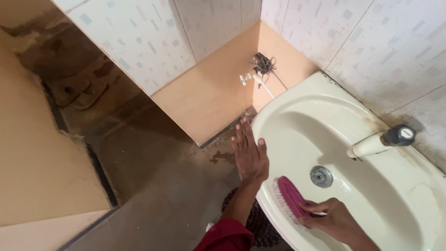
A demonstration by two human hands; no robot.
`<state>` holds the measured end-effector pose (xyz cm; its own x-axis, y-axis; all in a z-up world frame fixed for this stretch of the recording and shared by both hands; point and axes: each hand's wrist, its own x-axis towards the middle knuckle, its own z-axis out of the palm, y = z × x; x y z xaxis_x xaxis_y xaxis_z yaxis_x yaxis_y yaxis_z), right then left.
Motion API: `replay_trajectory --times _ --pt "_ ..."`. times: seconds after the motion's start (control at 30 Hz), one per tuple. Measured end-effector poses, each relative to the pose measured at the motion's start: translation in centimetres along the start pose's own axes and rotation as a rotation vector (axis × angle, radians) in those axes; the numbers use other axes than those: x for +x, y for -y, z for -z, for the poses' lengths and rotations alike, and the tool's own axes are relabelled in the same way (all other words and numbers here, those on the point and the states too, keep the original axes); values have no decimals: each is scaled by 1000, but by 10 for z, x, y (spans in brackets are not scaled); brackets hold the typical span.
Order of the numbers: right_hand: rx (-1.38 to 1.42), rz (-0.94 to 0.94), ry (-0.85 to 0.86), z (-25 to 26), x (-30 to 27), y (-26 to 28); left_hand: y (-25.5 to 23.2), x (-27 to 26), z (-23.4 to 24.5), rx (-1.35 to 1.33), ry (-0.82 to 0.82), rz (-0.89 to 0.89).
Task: The person scrubs a white ceramic bathroom sink using a pink scrubbing brush. They systematically clean the basin, the drain area, and the faucet fixture. The person uses their left hand to stabilize the sink while scrubbing with their right hand.
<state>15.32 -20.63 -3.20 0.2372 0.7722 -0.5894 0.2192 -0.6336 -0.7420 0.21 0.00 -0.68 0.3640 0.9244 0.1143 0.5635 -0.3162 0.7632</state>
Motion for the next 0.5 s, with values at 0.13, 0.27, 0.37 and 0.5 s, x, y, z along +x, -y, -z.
replay_trajectory --times 0.13,0.27,0.37,0.5 --pt "152 177 -197 -32 43 39 -4 7 4 2 1 59" --pt "72 203 -559 -33 110 103 -6 8 4 27 43 104" --pt "210 360 -600 -37 107 95 -8 8 4 66 58 107" --pt "2 614 -543 -63 76 47 -8 11 3 76 48 125"
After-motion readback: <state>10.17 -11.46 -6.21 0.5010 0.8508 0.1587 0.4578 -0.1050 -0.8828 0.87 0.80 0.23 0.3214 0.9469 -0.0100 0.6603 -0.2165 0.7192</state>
